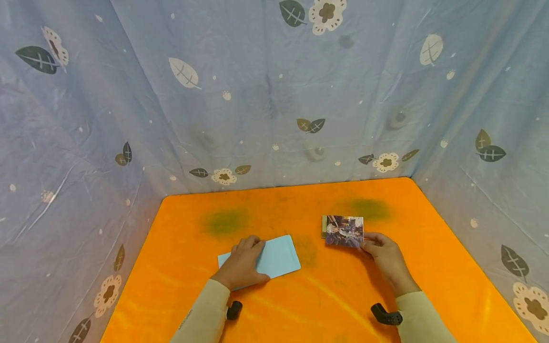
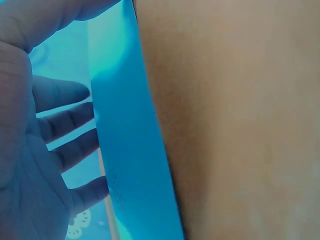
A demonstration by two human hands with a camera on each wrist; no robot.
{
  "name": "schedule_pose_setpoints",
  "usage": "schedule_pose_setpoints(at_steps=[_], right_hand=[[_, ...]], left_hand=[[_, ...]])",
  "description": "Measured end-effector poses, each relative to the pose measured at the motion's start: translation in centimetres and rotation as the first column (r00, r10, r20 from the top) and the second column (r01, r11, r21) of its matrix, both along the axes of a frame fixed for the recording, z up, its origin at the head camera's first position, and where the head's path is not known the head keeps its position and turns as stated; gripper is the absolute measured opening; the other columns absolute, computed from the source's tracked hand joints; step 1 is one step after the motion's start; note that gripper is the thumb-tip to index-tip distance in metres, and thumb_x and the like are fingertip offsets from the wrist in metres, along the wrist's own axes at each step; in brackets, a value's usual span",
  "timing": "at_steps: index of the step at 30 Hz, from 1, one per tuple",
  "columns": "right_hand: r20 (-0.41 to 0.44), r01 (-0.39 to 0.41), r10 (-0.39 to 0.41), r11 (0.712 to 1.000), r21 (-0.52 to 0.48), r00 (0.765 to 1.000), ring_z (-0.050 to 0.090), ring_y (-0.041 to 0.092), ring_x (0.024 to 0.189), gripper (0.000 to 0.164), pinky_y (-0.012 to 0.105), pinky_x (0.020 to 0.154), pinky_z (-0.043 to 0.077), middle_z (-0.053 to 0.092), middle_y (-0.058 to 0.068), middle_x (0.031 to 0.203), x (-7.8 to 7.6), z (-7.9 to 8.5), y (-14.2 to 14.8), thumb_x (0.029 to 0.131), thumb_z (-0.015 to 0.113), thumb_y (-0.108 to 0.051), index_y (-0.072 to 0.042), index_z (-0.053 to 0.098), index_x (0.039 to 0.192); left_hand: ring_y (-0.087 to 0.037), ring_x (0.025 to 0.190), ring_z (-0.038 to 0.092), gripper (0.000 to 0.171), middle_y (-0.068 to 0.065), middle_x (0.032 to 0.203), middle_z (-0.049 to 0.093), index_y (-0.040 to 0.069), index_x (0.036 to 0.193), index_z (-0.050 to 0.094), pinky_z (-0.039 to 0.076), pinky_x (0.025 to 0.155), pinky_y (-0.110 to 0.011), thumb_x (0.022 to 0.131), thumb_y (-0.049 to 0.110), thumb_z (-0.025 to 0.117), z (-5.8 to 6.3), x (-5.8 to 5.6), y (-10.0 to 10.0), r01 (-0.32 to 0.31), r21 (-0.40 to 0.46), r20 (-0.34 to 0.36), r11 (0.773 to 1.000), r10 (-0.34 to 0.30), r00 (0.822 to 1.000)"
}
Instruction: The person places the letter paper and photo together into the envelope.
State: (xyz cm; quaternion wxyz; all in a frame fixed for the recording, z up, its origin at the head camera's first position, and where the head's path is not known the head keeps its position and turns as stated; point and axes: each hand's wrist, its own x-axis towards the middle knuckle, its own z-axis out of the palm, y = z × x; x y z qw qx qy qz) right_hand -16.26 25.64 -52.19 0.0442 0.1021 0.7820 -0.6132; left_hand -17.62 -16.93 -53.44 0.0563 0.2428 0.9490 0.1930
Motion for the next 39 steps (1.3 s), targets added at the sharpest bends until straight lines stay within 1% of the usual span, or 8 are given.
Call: schedule_pose_setpoints(at_steps=[3, 11, 16, 20, 25, 30, 34, 39], right_hand=[[-0.02, -0.007, 0.007, 1.0, -0.014, 1.0, 0.069, 0.015, 0.1, 0.046, 0.027, 0.083, 0.056, 0.071, 0.015, 0.121, 0.0, 0.1, -0.4, 0.11, 0.067, -0.013, 0.011, 0.056, 0.148], [-0.025, -0.043, 0.043, 0.999, -0.017, 0.999, 0.068, 0.013, 0.099, 0.045, 0.026, 0.084, 0.056, 0.07, 0.014, 0.121, 0.3, 0.0, -1.3, 0.11, 0.068, -0.013, 0.01, 0.057, 0.147], [-0.025, -0.075, 0.073, 0.994, -0.078, 0.997, 0.072, 0.02, 0.097, 0.041, 0.028, 0.083, 0.057, 0.071, 0.013, 0.113, 0.2, -0.5, -1.8, 0.109, 0.067, -0.006, 0.012, 0.057, 0.145], [-0.031, -0.098, 0.095, 0.992, -0.084, 0.995, 0.073, 0.025, 0.097, 0.038, 0.03, 0.081, 0.059, 0.072, 0.012, 0.109, 0.2, -0.8, -2.4, 0.108, 0.067, -0.004, 0.012, 0.059, 0.142], [-0.024, -0.11, 0.109, 0.992, -0.06, 0.994, 0.071, 0.026, 0.093, 0.035, 0.03, 0.078, 0.058, 0.072, 0.014, 0.107, 0.3, -1.1, -3.0, 0.107, 0.067, -0.003, 0.01, 0.062, 0.14], [-0.015, -0.135, 0.135, 0.989, -0.065, 0.991, 0.071, 0.027, 0.094, 0.037, 0.03, 0.08, 0.059, 0.071, 0.015, 0.108, 0.2, -1.1, -3.6, 0.107, 0.066, -0.001, 0.01, 0.062, 0.142], [-0.012, -0.145, 0.144, 0.984, -0.101, 0.989, 0.072, 0.028, 0.093, 0.036, 0.031, 0.081, 0.06, 0.071, 0.016, 0.107, 0.2, -1.2, -3.9, 0.108, 0.064, 0.001, 0.012, 0.061, 0.142], [-0.028, -0.172, 0.17, 0.973, -0.153, 0.985, 0.073, 0.027, 0.092, 0.036, 0.031, 0.08, 0.061, 0.072, 0.014, 0.105, 0.2, -1.8, -4.4, 0.107, 0.065, 0.003, 0.015, 0.06, 0.14]], left_hand=[[-0.034, 0.139, 0.045, 0.096, -0.011, 0.156, 0.047, 0.006, 0.161, 0.052, 0.041, 0.111, -0.056, 0.086, 0.053, 0.089, 0.1, 0.0, 0.0, -0.002, -0.013, -0.011, 1.0, 0.001, 1.0], [-0.034, 0.137, 0.046, 0.096, -0.012, 0.155, 0.047, 0.005, 0.16, 0.053, 0.042, 0.11, -0.056, 0.085, 0.052, 0.089, 0.3, -0.1, 0.1, -0.006, -0.016, -0.002, 1.0, 0.006, 1.0], [-0.034, 0.137, 0.045, 0.097, -0.012, 0.156, 0.047, 0.005, 0.16, 0.052, 0.042, 0.11, -0.055, 0.084, 0.053, 0.089, 0.3, -0.1, 0.1, -0.006, -0.019, -0.003, 1.0, 0.006, 1.0], [-0.033, 0.137, 0.045, 0.097, -0.011, 0.156, 0.047, 0.005, 0.16, 0.052, 0.042, 0.11, -0.055, 0.085, 0.054, 0.089, 0.3, -0.1, 0.0, -0.004, -0.013, -0.003, 1.0, 0.004, 1.0], [-0.033, 0.137, 0.045, 0.096, -0.01, 0.155, 0.047, 0.005, 0.16, 0.053, 0.042, 0.11, -0.055, 0.085, 0.055, 0.088, 0.4, 0.0, 0.0, 0.005, -0.011, -0.01, 1.0, -0.005, 1.0], [-0.032, 0.137, 0.046, 0.096, -0.01, 0.154, 0.048, 0.006, 0.16, 0.053, 0.042, 0.11, -0.055, 0.086, 0.056, 0.088, 0.5, -0.1, 0.1, 0.01, -0.015, -0.021, 1.0, -0.01, 1.0], [-0.032, 0.136, 0.046, 0.096, -0.01, 0.154, 0.048, 0.005, 0.16, 0.053, 0.042, 0.11, -0.055, 0.085, 0.055, 0.088, 0.5, 0.0, 0.2, 0.016, -0.007, -0.027, 1.0, -0.016, 1.0], [-0.031, 0.134, 0.046, 0.096, -0.009, 0.153, 0.048, 0.005, 0.159, 0.054, 0.042, 0.109, -0.054, 0.085, 0.055, 0.089, 0.3, 0.0, 0.3, 0.02, -0.001, -0.033, 1.0, -0.02, 0.999]])
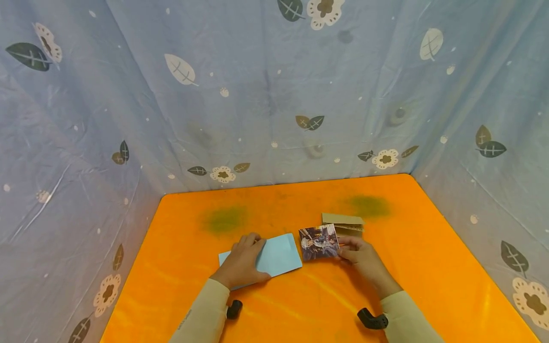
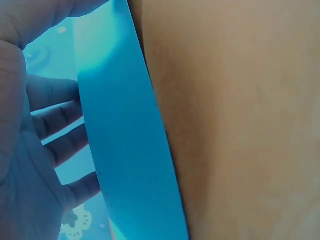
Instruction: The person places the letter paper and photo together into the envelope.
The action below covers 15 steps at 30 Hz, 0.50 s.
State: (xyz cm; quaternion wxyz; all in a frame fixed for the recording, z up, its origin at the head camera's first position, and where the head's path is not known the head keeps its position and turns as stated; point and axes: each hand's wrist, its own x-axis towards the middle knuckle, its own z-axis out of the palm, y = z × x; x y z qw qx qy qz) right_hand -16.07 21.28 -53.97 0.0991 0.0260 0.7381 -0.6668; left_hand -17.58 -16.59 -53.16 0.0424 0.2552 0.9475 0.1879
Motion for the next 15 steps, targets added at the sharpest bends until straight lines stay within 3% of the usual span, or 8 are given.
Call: schedule_pose_setpoints(at_steps=[15], right_hand=[[0.056, -0.044, 0.048, 0.996, -0.072, 0.997, 0.075, 0.03, 0.093, 0.035, 0.034, 0.081, 0.062, 0.07, 0.017, 0.104, 0.35, -0.13, -1.0, 0.107, 0.062, 0.003, 0.016, 0.059, 0.139]], left_hand=[[-0.03, 0.132, 0.047, 0.095, -0.009, 0.151, 0.05, 0.005, 0.158, 0.055, 0.042, 0.109, -0.053, 0.084, 0.054, 0.09, 0.12, 0.24, 0.38, 0.013, 0.012, -0.015, 1.0, -0.013, 1.0]])
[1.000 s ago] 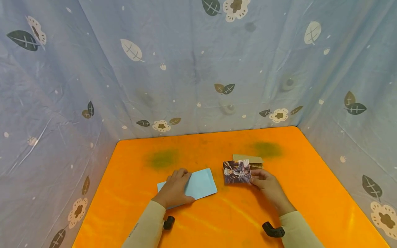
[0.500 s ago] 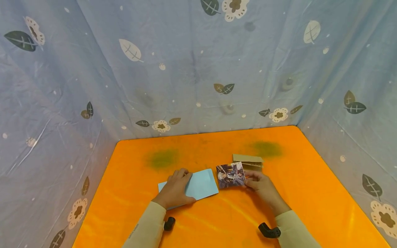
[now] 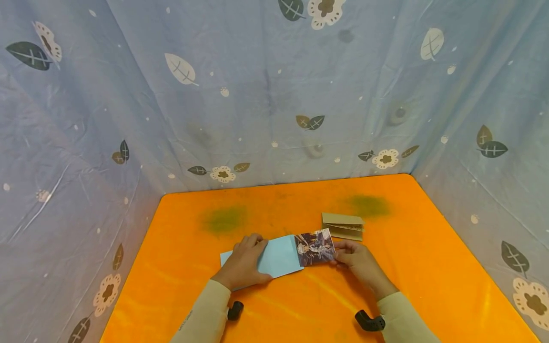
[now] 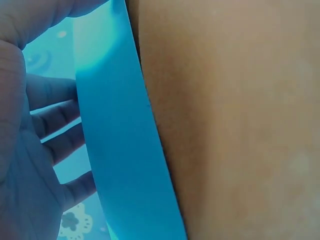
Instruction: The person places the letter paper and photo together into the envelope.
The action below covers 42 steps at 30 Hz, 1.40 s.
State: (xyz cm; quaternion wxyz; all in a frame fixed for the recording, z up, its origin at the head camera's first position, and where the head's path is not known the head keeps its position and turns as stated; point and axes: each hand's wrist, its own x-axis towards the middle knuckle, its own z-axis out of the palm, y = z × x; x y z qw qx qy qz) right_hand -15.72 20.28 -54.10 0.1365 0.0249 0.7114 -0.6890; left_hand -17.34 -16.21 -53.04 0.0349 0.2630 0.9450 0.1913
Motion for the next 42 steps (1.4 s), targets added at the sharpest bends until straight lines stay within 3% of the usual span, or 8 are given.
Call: schedule_pose_setpoints(at_steps=[23, 42], right_hand=[[-0.012, -0.108, 0.108, 0.994, -0.013, 0.994, 0.075, 0.03, 0.092, 0.036, 0.037, 0.08, 0.063, 0.072, 0.017, 0.107, -0.2, 0.0, -1.6, 0.108, 0.064, 0.002, 0.02, 0.056, 0.137], [-0.014, -0.089, 0.089, 0.996, 0.011, 0.996, 0.076, 0.035, 0.089, 0.029, 0.037, 0.077, 0.063, 0.073, 0.018, 0.098, -0.3, -0.1, -3.4, 0.107, 0.063, 0.005, 0.014, 0.059, 0.134]], left_hand=[[-0.031, 0.133, 0.046, 0.098, -0.01, 0.151, 0.049, 0.005, 0.16, 0.053, 0.04, 0.111, -0.055, 0.083, 0.054, 0.091, 0.1, 0.4, 0.4, 0.026, 0.001, -0.005, 1.0, -0.026, 1.0], [-0.028, 0.133, 0.046, 0.098, -0.007, 0.151, 0.05, 0.011, 0.162, 0.053, 0.04, 0.111, -0.053, 0.084, 0.055, 0.09, -0.3, 0.2, 0.5, 0.018, -0.003, -0.012, 1.0, -0.018, 1.0]])
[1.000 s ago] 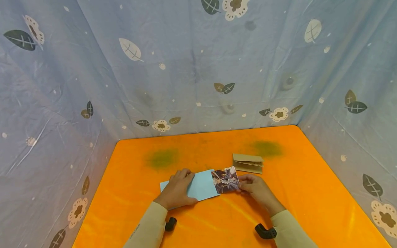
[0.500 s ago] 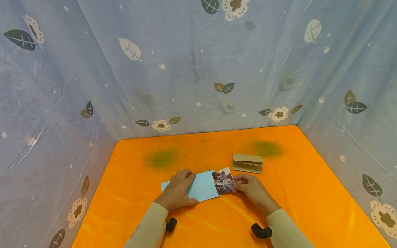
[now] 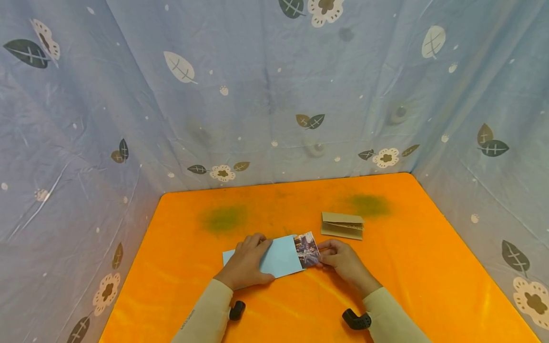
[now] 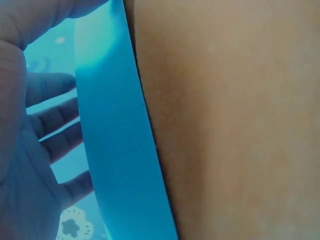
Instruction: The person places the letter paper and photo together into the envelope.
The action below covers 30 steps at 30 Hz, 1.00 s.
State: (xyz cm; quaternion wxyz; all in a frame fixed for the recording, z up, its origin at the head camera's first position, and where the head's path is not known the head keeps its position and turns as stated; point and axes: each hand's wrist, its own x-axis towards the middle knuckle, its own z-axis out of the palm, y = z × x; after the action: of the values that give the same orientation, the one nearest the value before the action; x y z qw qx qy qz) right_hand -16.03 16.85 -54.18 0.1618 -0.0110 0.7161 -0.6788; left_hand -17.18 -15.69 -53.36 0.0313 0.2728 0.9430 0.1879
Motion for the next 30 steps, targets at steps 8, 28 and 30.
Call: schedule_pose_setpoints(at_steps=[8, 28, 30], right_hand=[[0.03, -0.015, 0.015, 1.0, -0.018, 0.999, 0.077, 0.035, 0.088, 0.03, 0.036, 0.077, 0.063, 0.074, 0.018, 0.096, 0.0, 0.2, -0.3, 0.108, 0.061, 0.002, 0.014, 0.058, 0.135], [0.008, -0.008, 0.008, 0.999, 0.046, 1.0, 0.074, 0.032, 0.081, 0.022, 0.033, 0.071, 0.061, 0.072, 0.016, 0.092, 0.2, 0.3, -1.1, 0.106, 0.066, -0.001, 0.01, 0.066, 0.125], [0.009, -0.017, 0.017, 0.999, 0.047, 1.0, 0.074, 0.032, 0.08, 0.021, 0.032, 0.07, 0.06, 0.073, 0.016, 0.091, 0.2, 0.3, -1.1, 0.105, 0.067, -0.001, 0.01, 0.066, 0.123]], left_hand=[[-0.03, 0.132, 0.047, 0.096, -0.008, 0.149, 0.051, 0.012, 0.161, 0.054, 0.042, 0.109, -0.054, 0.083, 0.053, 0.091, 0.3, 0.0, 0.2, 0.015, 0.009, -0.03, 1.0, -0.015, 0.999], [-0.03, 0.133, 0.046, 0.096, -0.008, 0.15, 0.05, 0.014, 0.162, 0.052, 0.04, 0.112, -0.054, 0.083, 0.054, 0.09, 0.9, 0.0, 0.7, 0.014, 0.017, -0.031, 1.0, -0.014, 0.999], [-0.03, 0.133, 0.046, 0.097, -0.009, 0.15, 0.05, 0.013, 0.162, 0.052, 0.04, 0.112, -0.055, 0.084, 0.054, 0.09, 1.0, 0.0, 0.7, 0.016, 0.015, -0.03, 1.0, -0.016, 0.999]])
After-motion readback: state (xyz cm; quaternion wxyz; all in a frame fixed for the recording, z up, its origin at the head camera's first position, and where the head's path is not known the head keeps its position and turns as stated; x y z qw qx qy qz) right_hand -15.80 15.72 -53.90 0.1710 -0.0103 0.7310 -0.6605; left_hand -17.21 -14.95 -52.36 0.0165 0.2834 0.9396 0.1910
